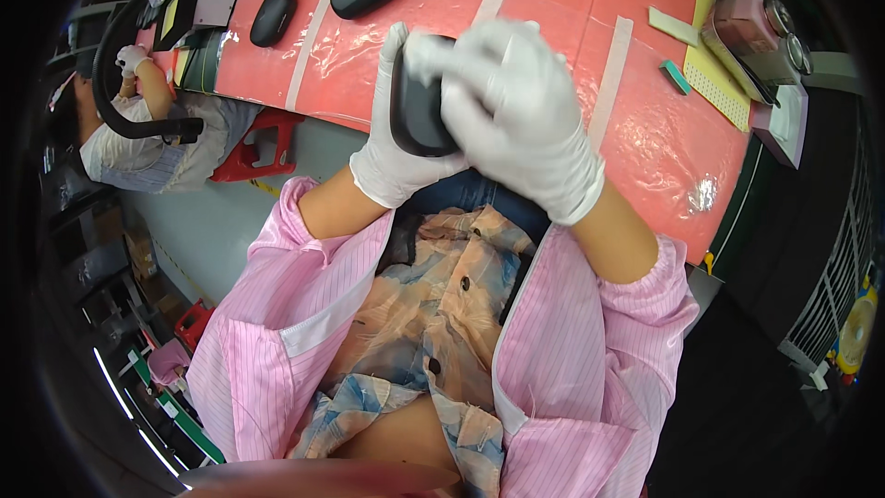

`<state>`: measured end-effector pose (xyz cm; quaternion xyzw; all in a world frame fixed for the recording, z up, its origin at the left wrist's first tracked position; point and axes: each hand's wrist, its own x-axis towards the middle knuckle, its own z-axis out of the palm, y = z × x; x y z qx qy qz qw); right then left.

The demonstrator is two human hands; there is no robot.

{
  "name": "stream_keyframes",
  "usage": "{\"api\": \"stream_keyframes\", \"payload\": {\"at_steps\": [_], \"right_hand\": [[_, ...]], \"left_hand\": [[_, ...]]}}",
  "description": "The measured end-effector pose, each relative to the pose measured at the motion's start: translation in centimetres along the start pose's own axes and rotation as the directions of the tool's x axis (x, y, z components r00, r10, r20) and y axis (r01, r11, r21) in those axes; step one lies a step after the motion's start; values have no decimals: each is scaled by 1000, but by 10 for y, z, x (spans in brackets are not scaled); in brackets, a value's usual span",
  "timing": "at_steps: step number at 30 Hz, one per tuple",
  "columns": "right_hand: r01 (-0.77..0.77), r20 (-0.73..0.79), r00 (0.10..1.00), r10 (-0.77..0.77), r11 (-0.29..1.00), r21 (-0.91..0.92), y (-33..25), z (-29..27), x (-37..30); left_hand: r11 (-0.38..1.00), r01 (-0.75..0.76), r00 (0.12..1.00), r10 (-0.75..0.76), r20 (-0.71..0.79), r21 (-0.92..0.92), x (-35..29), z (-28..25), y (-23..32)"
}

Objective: Assembling wireless earbud charging cases by placing earbuds inside and wiping them with a cloth.

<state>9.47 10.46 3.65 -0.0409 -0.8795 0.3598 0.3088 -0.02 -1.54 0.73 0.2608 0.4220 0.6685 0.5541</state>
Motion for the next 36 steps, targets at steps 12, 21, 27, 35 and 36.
{"api": "stream_keyframes", "payload": {"at_steps": [12, 21, 27, 35, 36], "right_hand": [[-106, -284, 954, 99, 994, -7, 4, -25, -9], [159, 15, 987, -162, 982, 106, -8, -8, -58], [-337, -133, 941, 311, 894, -296, 13, -14, -64], [-445, -282, 813, 510, 855, 266, 12, -36, -73], [-441, -398, 736, 547, 834, 330, 22, -45, -87]], "left_hand": [[584, 287, 949, -68, 307, -759, 24, 12, 10], [476, 227, 962, 26, 271, -850, 35, -3, 2], [904, -190, 969, 110, -219, -383, 32, -21, 12], [795, -253, 966, 173, 194, 551, 51, 19, 7], [441, -443, 896, 239, 373, 781, 63, 14, 21]]}}
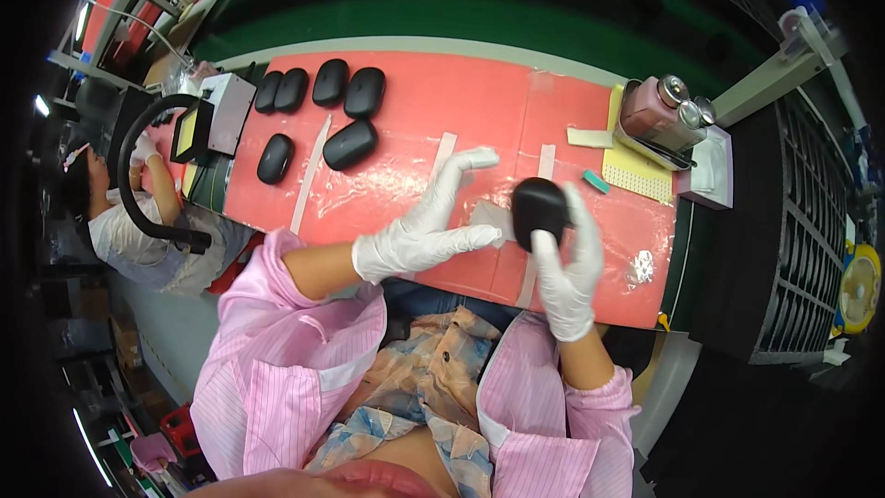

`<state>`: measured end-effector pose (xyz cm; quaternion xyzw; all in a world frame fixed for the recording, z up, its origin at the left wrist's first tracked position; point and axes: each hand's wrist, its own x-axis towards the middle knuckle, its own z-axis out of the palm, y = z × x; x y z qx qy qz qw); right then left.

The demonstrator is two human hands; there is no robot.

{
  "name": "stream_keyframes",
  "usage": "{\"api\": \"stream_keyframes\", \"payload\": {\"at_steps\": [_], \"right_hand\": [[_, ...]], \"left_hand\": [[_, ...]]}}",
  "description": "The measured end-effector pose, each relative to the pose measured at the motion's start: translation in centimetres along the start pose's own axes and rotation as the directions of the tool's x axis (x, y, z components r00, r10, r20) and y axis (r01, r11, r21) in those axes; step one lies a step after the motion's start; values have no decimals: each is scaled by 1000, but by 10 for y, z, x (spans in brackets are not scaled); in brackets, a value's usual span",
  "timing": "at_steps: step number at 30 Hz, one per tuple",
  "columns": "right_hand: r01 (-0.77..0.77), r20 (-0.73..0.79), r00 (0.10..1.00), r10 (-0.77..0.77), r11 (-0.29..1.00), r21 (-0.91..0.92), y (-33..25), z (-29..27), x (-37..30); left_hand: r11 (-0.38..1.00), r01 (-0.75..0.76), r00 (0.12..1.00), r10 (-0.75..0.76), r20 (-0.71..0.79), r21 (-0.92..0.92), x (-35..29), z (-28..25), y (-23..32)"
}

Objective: Assembling wireless earbud charging cases by placing earbuds inside and wiping them with a cloth.

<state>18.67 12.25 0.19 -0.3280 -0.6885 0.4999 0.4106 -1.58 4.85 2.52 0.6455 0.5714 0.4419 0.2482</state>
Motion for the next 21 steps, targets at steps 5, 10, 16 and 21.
{"api": "stream_keyframes", "payload": {"at_steps": [5, 10, 16, 21], "right_hand": [[-127, -359, 928, 96, 990, -65, 23, -79, 9], [-252, -368, 928, -62, 624, -740, 60, -116, 2], [-299, -566, 808, -164, 714, -634, 58, -118, -4], [-238, -494, 852, -170, 715, -657, 55, -110, 4]], "left_hand": [[868, -266, 961, 206, 182, 418, 87, -84, -52], [530, -214, 969, 8, 247, 820, 194, -155, -158], [110, 380, 908, -233, -348, 918, 271, -251, -262], [242, 724, 689, -305, -658, 646, 253, -331, -341]]}}
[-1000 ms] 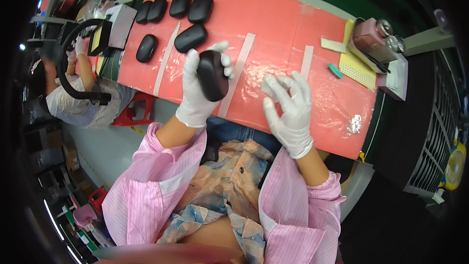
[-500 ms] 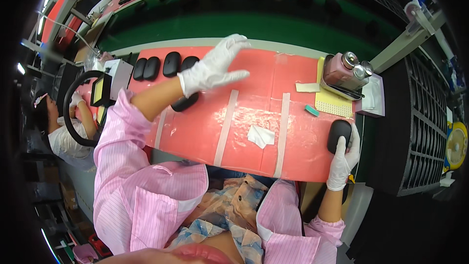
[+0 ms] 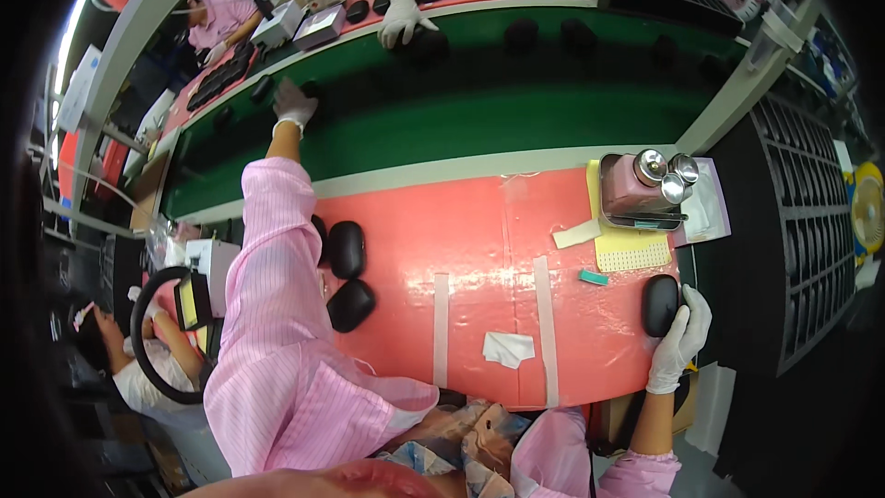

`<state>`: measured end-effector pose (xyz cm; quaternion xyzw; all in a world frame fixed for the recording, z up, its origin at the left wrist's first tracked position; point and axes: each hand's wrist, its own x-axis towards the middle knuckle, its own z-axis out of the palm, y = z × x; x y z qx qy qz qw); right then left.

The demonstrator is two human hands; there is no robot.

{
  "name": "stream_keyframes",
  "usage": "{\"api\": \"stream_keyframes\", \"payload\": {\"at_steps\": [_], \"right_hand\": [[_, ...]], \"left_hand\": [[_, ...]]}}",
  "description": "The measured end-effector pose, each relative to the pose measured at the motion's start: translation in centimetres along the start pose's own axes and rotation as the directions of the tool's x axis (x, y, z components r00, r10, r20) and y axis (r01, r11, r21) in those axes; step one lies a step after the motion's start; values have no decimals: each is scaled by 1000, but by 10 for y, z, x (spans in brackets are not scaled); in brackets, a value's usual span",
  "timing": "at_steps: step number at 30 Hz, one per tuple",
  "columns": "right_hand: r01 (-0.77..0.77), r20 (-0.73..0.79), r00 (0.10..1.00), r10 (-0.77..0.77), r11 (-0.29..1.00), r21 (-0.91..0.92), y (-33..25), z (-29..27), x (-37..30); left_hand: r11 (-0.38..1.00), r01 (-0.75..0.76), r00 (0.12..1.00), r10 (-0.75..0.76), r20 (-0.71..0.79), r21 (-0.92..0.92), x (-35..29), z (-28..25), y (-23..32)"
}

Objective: Assembling wireless earbud charging cases by placing earbuds inside and wiping them with a cloth.

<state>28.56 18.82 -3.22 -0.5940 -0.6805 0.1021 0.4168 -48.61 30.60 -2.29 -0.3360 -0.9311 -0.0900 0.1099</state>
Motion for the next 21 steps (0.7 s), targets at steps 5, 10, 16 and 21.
{"api": "stream_keyframes", "payload": {"at_steps": [5, 10, 16, 21], "right_hand": [[-11, -19, 1000, 10, 997, -78, 2, -6, -2], [-25, -10, 1000, 25, 997, -76, 7, -5, -3], [-51, -13, 999, 51, 999, -5, 1, -4, -2], [-63, -2, 998, 63, 997, 35, -6, -4, -2]], "left_hand": [[999, 12, 927, -27, 374, 43, -4, -35, 29], [788, -265, 776, 516, 362, -555, -36, -59, 103], [459, -433, 485, 844, 229, -775, -124, -67, 287], [695, -680, 692, 713, 107, -234, -138, -18, 367]]}}
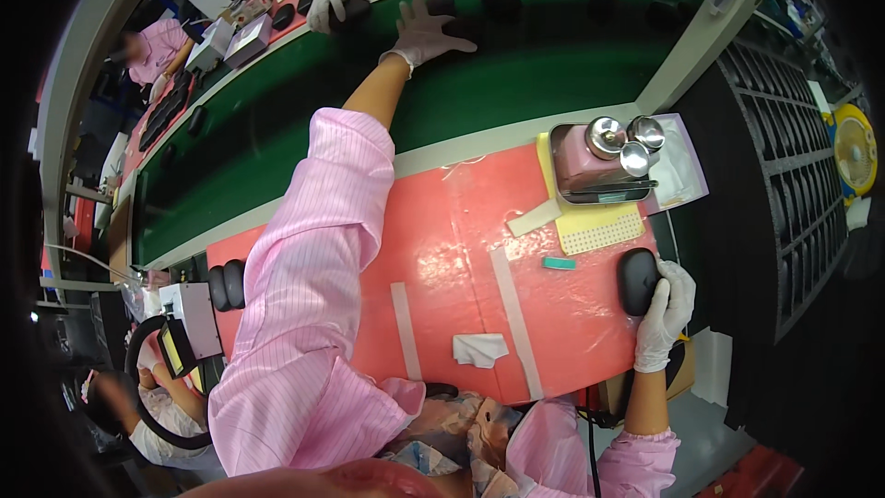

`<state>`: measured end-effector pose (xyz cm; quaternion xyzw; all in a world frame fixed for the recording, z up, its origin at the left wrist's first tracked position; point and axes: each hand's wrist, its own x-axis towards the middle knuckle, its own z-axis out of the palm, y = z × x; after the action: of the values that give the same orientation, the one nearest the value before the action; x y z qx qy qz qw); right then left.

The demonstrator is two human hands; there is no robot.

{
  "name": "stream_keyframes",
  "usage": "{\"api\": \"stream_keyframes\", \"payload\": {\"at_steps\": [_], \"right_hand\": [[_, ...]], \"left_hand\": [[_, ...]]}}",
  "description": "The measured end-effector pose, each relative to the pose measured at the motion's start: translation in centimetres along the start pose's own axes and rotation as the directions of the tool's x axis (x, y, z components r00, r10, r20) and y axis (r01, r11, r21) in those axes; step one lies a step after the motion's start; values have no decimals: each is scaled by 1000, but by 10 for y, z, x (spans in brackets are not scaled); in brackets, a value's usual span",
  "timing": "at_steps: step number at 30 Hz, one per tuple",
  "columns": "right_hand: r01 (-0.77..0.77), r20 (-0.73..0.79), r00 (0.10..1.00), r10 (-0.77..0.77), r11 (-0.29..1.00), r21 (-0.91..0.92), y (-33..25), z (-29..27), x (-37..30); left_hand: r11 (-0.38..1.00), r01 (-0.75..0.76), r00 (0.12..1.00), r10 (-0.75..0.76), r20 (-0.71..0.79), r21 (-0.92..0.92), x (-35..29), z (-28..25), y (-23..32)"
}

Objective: Assembling wireless earbud charging cases by placing earbuds inside and wiping them with a cloth.

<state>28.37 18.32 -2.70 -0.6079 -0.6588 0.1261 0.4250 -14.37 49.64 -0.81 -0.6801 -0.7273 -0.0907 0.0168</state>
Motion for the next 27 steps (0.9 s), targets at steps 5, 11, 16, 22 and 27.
{"api": "stream_keyframes", "payload": {"at_steps": [5, 11, 16, 22, 27], "right_hand": [[-6, 48, 999, 6, 1000, 1, 4, 5, 3], [11, 12, 1000, -12, 1000, 13, 10, -5, 5], [53, -97, 994, -46, 996, 73, 7, -6, -2], [497, 315, 742, -592, 801, 335, -112, 11, -9], [257, 443, 403, -801, 564, 785, -173, 41, -29]], "left_hand": [[950, 57, 995, -28, 99, -307, 10, 2, -36], [924, 27, 982, 46, 181, -382, -140, -107, -1], [944, -226, 942, 274, 193, -239, -311, -125, -15], [944, -162, 918, 251, 307, -288, -395, -140, 1], [448, 299, 885, 201, 421, -843, -439, -165, 42]]}}
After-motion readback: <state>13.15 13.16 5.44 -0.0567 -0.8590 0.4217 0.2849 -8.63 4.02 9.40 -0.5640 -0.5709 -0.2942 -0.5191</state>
